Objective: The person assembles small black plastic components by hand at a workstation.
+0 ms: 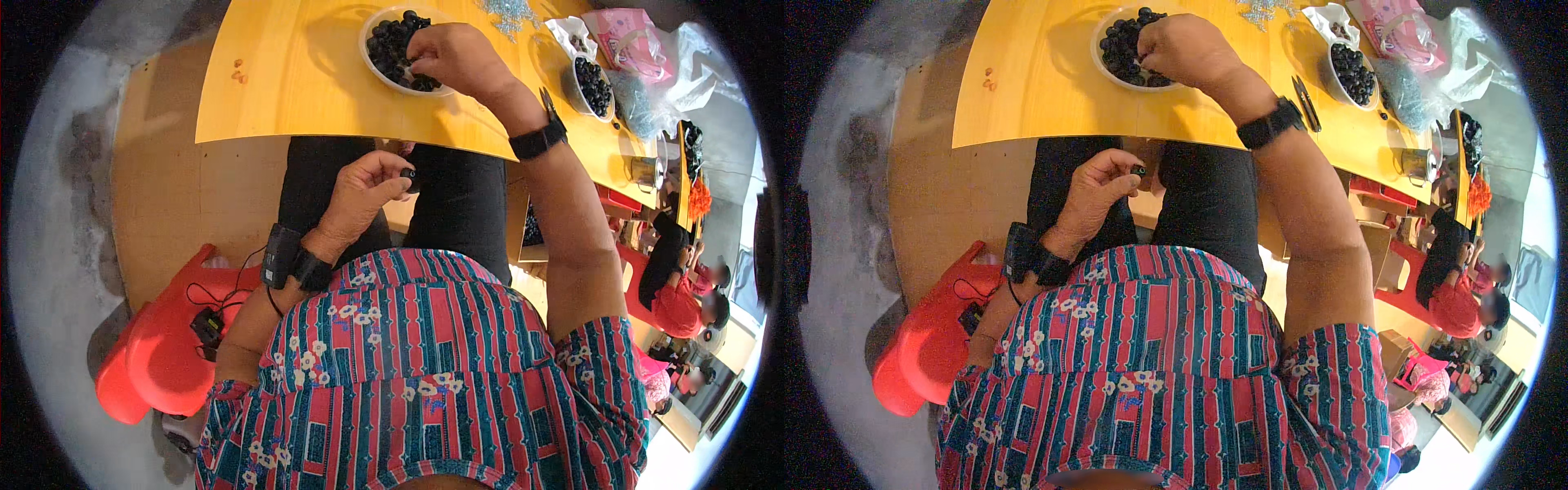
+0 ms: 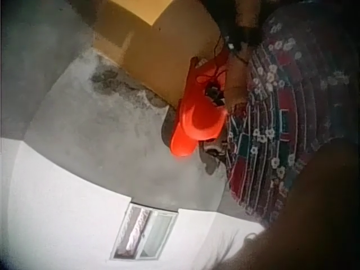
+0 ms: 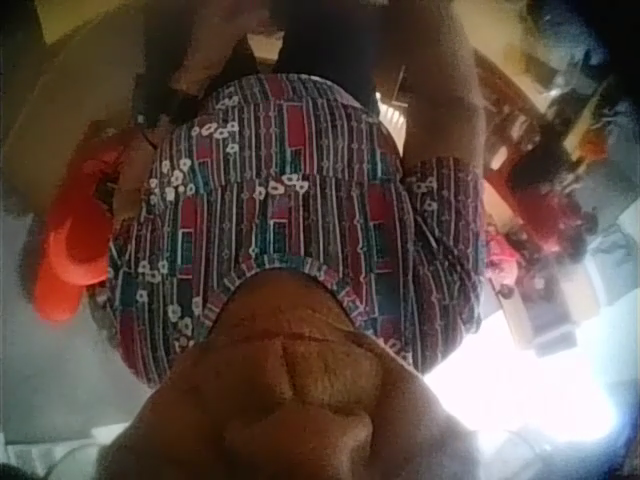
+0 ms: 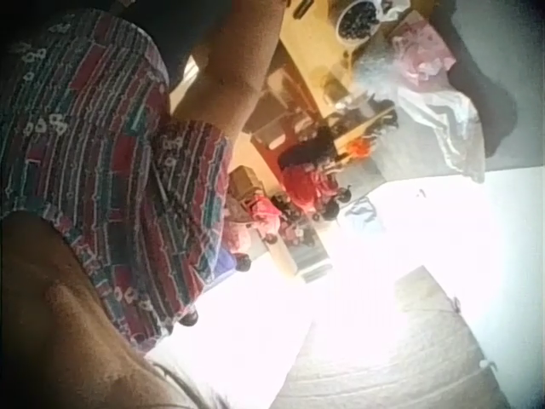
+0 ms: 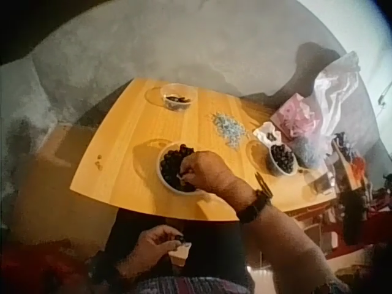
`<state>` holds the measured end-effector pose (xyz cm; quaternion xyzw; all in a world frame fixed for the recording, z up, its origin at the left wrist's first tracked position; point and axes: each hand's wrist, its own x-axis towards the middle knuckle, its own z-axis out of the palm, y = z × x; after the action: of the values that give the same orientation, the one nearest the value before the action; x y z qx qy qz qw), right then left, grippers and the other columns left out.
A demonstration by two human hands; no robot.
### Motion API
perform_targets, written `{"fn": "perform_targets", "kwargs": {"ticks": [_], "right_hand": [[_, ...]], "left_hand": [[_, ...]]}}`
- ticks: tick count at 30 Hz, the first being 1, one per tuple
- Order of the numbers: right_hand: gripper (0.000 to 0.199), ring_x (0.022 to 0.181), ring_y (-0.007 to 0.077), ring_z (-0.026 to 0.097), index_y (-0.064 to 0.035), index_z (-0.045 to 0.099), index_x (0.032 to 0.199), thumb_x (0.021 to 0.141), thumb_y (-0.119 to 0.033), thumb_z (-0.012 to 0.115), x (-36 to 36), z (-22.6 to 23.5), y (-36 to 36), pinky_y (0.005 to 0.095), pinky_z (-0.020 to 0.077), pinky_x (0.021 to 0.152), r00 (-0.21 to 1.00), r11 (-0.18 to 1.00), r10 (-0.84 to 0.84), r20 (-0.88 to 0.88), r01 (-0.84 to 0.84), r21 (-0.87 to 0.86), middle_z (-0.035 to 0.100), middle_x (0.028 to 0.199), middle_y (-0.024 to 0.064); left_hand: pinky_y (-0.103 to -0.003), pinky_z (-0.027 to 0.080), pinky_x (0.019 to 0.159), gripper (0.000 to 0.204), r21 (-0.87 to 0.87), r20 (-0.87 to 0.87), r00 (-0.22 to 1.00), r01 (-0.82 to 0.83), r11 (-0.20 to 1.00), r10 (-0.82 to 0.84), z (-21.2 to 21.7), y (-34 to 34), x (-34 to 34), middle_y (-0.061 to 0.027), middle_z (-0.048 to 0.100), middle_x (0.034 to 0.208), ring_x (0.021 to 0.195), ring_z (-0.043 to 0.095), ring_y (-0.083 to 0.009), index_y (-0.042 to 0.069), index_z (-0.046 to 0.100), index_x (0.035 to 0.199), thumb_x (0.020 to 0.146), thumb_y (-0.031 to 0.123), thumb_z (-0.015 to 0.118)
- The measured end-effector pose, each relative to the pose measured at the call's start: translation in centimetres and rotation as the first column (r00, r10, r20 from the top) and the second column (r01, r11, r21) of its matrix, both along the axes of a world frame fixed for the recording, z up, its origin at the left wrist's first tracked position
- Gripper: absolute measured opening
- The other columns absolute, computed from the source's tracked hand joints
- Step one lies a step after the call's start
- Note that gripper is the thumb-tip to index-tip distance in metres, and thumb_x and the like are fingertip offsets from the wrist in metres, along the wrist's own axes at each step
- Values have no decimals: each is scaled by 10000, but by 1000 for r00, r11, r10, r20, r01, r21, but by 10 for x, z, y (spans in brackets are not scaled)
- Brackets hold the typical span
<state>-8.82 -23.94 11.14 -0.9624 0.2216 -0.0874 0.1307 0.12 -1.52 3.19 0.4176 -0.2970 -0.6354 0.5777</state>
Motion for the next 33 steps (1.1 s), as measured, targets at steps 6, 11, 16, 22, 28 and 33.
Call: {"fn": "perform_targets", "kwargs": {"ticks": [6, 11, 16, 22, 28, 33], "right_hand": [[117, 648, 77, 568, -1, 663, 878, 763, -21, 676, -33, 10, 41, 221, 477, 594, 889, 765, -300, 347, 7, 644, 646, 756, 17], [128, 659, 74, 581, -1, 664, 878, 754, 14, 690, -45, 11, 69, 204, 491, 608, 746, 538, -464, 477, -190, 821, 652, 799, 25], [175, 696, 96, 594, 8, 648, 916, 746, 28, 686, -53, 3, 86, 211, 493, 604, 718, 475, -509, 475, -225, 851, 645, 831, 47], [168, 655, 82, 581, 12, 659, 932, 766, 32, 666, -53, -3, 99, 210, 495, 613, 694, 412, -525, 493, -300, 860, 663, 833, 47], [136, 633, 74, 557, 15, 655, 929, 796, -12, 651, -56, -4, 113, 207, 473, 609, 677, 447, -524, 517, -299, 843, 654, 813, 39], [131, 628, 66, 549, 7, 644, 938, 829, -63, 632, -62, -3, 121, 196, 459, 597, 687, 535, -513, 515, -214, 817, 643, 782, 27]], "left_hand": [[-216, 464, 666, 139, -38, -21, 1000, -15, 999, 14, -3, -1, 1, 16, 532, 793, 703, 525, -68, 29, 589, 980, 841, 27, 586], [-221, 454, 671, 148, -8, -103, 995, -13, 1000, 12, -9, -9, 9, 22, 539, 800, 702, 522, -71, 32, 587, 994, 856, 82, 606], [-233, 473, 697, 220, -20, 24, 999, -27, 999, 27, -13, -11, 20, 5, 576, 810, 719, 544, -86, 30, 599, 1052, 847, 104, 627], [-231, 472, 696, 216, -75, 43, 998, -34, 997, 37, 6, -9, 29, 1, 581, 810, 715, 545, -92, 23, 602, 1041, 843, 106, 633], [-219, 461, 671, 200, -154, 13, 1000, 10, 988, -9, 20, -9, 25, -6, 582, 802, 707, 545, -96, 26, 598, 1020, 841, 107, 636], [-219, 461, 657, 191, -182, -25, 998, 44, 982, -50, 20, -13, 23, -15, 583, 797, 706, 546, -98, 24, 600, 1006, 839, 106, 639]]}}
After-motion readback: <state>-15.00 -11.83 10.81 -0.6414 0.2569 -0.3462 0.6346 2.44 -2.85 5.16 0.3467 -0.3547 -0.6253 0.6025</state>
